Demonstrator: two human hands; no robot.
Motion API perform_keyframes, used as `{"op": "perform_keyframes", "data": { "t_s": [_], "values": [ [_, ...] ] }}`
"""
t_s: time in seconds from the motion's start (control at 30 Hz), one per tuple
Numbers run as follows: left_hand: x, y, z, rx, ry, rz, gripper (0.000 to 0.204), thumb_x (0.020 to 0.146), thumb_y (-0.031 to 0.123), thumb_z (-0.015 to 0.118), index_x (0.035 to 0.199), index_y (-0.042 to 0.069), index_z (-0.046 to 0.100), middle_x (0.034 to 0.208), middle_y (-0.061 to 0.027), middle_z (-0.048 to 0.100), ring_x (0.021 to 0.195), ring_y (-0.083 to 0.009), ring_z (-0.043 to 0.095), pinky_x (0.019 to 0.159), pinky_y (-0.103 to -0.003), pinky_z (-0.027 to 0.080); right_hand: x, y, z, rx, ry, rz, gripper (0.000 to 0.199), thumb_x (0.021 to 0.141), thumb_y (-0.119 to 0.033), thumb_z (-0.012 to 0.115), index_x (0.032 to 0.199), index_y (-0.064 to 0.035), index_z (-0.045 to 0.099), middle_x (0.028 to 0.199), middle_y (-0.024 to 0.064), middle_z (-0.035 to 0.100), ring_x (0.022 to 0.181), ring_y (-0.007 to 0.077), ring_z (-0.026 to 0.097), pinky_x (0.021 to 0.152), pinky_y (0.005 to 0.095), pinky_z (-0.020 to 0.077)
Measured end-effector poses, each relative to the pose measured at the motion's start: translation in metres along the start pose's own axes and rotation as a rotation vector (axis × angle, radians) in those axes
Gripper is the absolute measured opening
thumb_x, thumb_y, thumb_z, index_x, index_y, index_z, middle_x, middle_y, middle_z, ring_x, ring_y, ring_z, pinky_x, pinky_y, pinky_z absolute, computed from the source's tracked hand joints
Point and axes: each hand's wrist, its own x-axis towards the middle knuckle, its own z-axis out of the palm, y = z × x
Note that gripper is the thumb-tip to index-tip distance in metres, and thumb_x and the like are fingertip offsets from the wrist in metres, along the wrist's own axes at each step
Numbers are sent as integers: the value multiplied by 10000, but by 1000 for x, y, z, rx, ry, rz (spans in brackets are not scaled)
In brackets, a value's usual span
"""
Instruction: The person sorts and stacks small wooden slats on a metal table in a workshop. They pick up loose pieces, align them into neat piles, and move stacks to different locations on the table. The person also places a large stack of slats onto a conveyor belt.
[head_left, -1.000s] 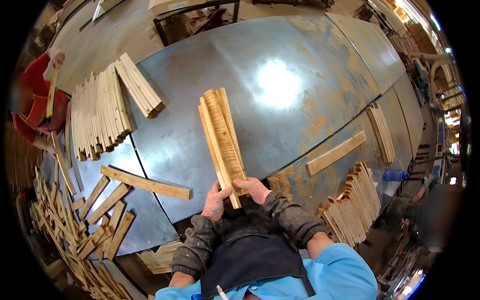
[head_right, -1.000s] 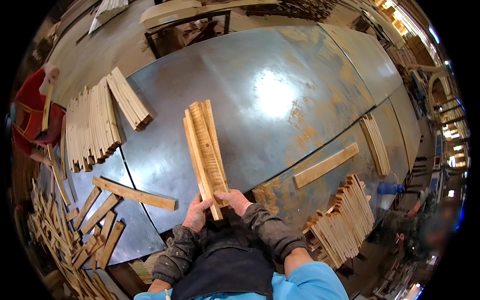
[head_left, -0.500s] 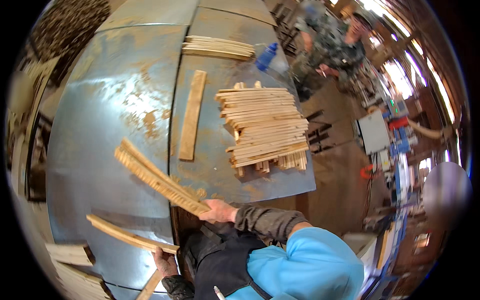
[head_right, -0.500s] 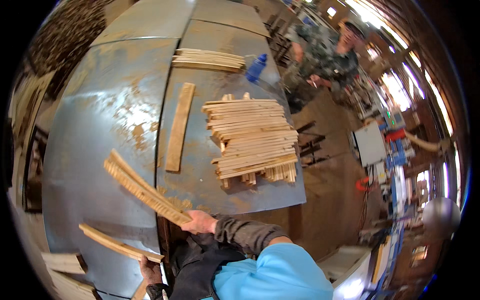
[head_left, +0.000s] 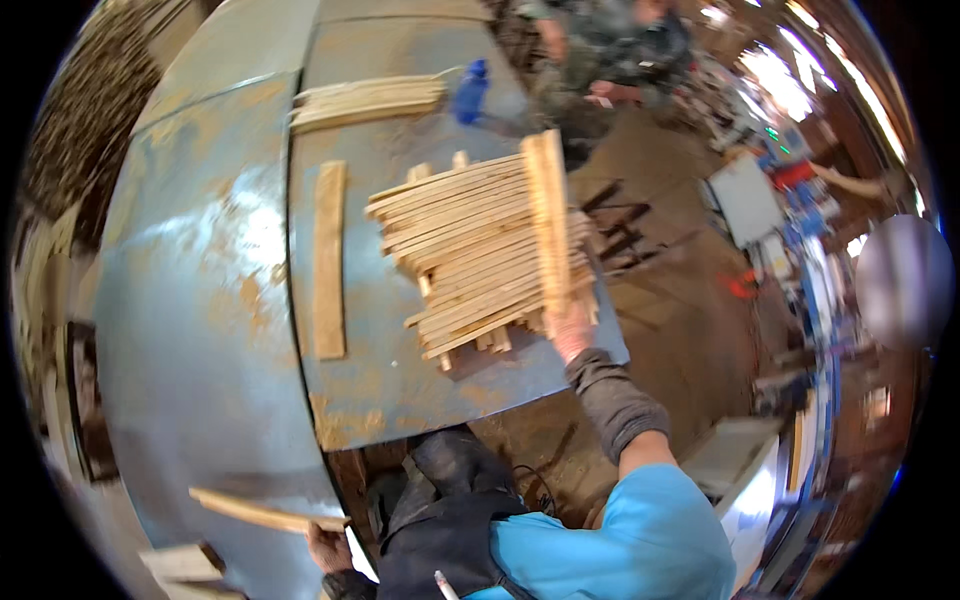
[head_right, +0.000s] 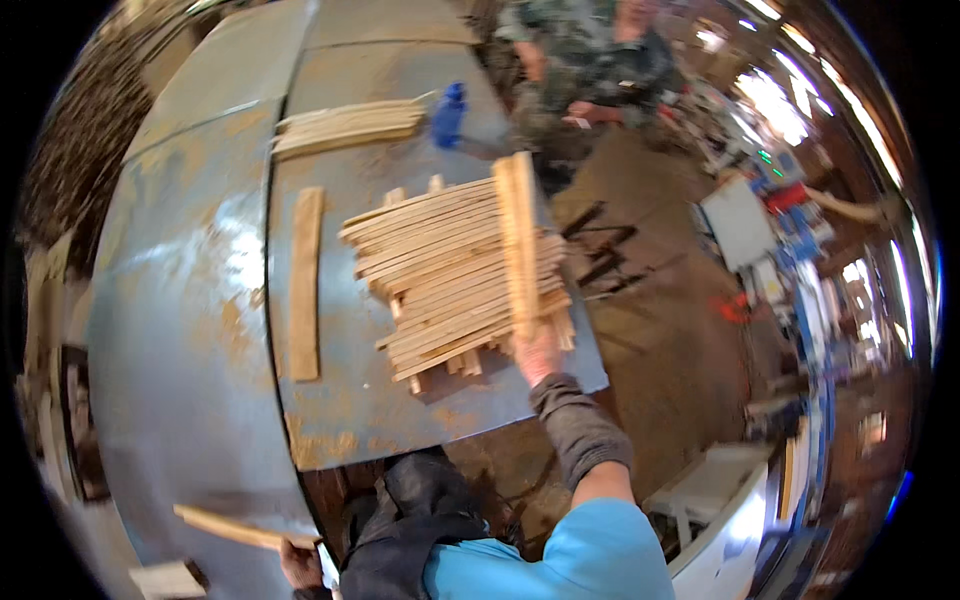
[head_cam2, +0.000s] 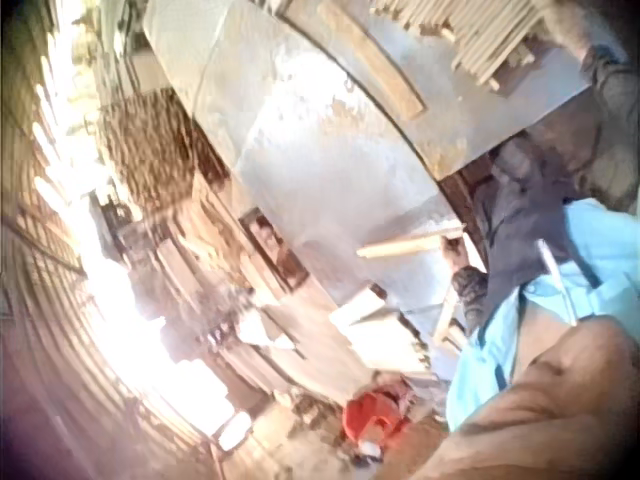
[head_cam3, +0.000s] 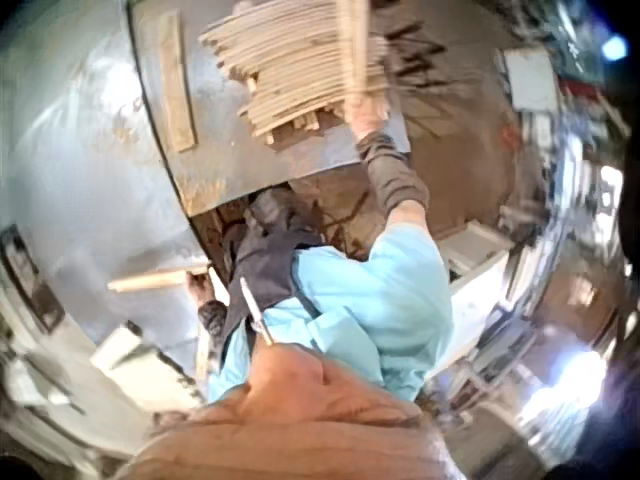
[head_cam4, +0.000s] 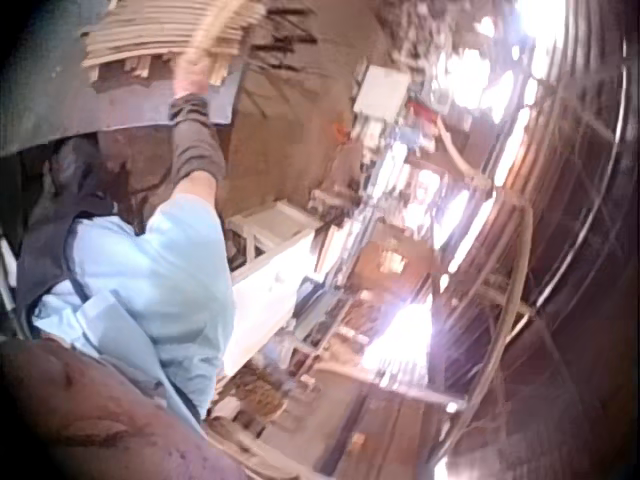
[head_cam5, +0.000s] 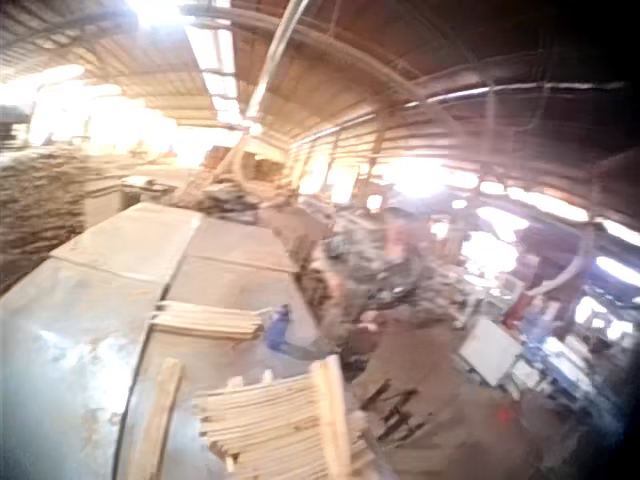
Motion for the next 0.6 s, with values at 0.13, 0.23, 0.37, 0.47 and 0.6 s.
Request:
{"op": "perform_keyframes", "data": {
  "t_s": [0.13, 0.23, 0.37, 0.47, 0.6],
  "values": [
    [-50, 27, 58, -23, 150, -61, 208, 1120, 269, 610, 1183, 74, 640, 1141, -93, 714, 1121, -274, 691, 1057, -538, 573, 49, 31, -12, 385, -285, 23, 545, 998, -277, 756, 1434, -33, 539, 1264, 160, 681, 1095, 317, 663, 912, 459, 552],
    [-48, 13, 143, 23, 239, -10, 285, 1066, 178, 677, 1312, 86, 565, 1097, -77, 650, 1009, -262, 695, 922, -468, 626, 104, 124, -39, -297, -230, 75, 855, 950, -407, 742, 1622, -27, 373, 1419, 294, 655, 1300, 468, 634, 1108, 527, 494],
    [-72, 11, 192, -111, 306, 59, 443, 1032, 117, 681, 1447, 51, 543, 1081, -79, 643, 899, -217, 682, 790, -403, 622, 113, 94, -28, -357, -147, 43, 863, 936, -280, 742, 1663, -33, 347, 1468, 326, 623, 1294, 472, 639, 1118, 513, 501],
    [-68, -7, 189, -90, 289, 130, 457, 1018, 114, 700, 1439, 26, 545, 1073, -73, 643, 902, -206, 680, 818, -380, 623, 68, 9, -50, -567, -31, -77, 862, 949, -241, 730, 1686, -31, 337, 1516, 320, 593, 1336, 465, 619, 1145, 498, 492],
    [-60, -23, 195, -122, 364, 165, 635, 986, 123, 754, 1548, -8, 491, 1108, -78, 668, 956, -205, 691, 842, -365, 605, 55, -39, 5, -131, -166, -635, 719, 1000, -197, 697, 1644, -8, 437, 1531, 281, 597, 1372, 397, 611, 1145, 482, 494]
  ]
}}
